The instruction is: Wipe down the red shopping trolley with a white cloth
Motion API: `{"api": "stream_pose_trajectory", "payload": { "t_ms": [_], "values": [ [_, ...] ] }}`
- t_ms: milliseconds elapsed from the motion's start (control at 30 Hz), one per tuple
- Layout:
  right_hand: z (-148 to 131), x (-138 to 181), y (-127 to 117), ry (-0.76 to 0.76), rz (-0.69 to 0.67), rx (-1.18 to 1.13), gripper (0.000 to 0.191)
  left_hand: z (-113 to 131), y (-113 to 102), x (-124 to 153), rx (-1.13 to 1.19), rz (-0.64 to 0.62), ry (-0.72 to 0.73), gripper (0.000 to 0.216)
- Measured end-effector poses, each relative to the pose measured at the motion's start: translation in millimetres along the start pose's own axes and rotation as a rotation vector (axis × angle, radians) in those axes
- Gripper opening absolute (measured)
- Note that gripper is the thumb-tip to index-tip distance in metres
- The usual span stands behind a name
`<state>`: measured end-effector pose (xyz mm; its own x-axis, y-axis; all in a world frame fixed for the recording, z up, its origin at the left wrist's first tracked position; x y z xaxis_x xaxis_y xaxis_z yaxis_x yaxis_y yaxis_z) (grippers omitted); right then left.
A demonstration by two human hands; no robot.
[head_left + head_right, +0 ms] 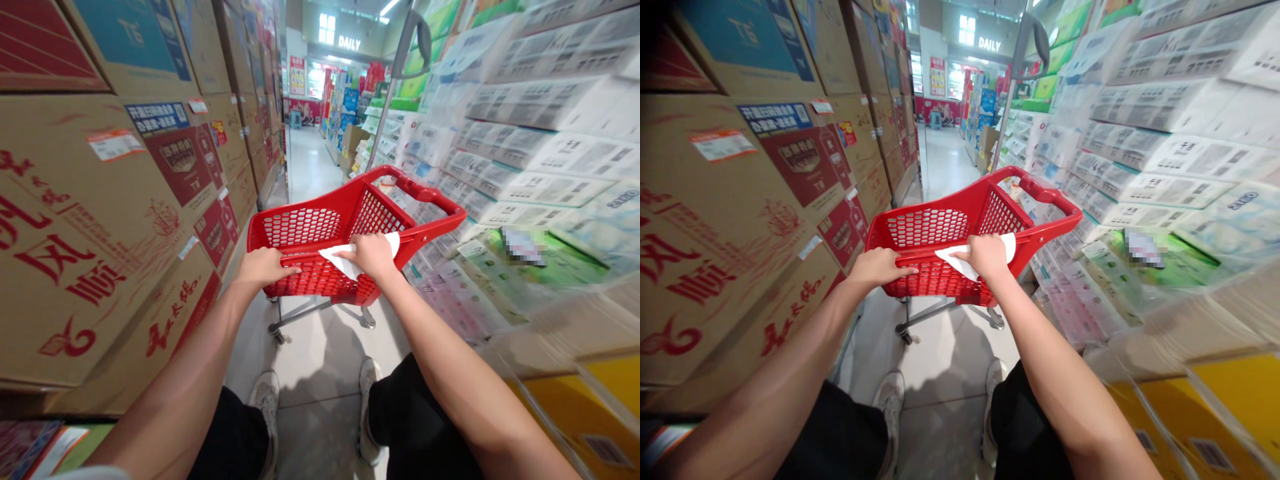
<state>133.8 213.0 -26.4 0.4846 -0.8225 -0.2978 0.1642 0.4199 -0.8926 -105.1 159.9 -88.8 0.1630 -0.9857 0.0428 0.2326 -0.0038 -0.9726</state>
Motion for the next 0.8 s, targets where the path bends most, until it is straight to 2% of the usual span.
{"api": "stream_pose_trajectory", "payload": {
  "t_ms": [67,133,267,400,500,600,700,800],
  "values": [
    [8,3,-1,0.017,-0.003,0.015,0.067,2,1,1,-0.002,0.01,0.019,0.087],
    [2,4,-1,0.014,-0.006,0.033,0.065,6,2,3,-0.005,0.043,0.046,0.084],
    [-41,4,-4,-0.041,0.004,0.0,0.061,16,5,6,0.004,0.092,0.062,0.081],
    [-89,4,-7,-0.098,0.032,-0.082,0.058,30,9,7,0.018,0.069,0.079,0.071],
    [-102,4,-6,-0.142,0.035,-0.108,0.056,33,11,6,0.018,0.051,0.08,0.066],
    [-82,0,-2,-0.089,0.022,-0.085,0.067,29,8,2,0.019,0.068,0.079,0.069],
    [-38,-3,4,0.03,-0.004,-0.014,0.075,22,5,-4,0.029,0.084,0.092,0.074],
    [1,-1,7,0.095,0.006,0.035,0.075,17,4,-9,0.034,0.088,0.1,0.077]
  ]
}}
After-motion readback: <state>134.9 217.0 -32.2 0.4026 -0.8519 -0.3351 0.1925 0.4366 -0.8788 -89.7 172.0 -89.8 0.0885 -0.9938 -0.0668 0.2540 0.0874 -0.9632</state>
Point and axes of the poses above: each hand's wrist, its own x-axis away from the middle knuckle, its own y-axis out of the palm, z = x × y, the point moved 8 cm from there along -x, towards the middle knuckle, and after that the axes turned 12 degrees about x, right-handed, at the moved point
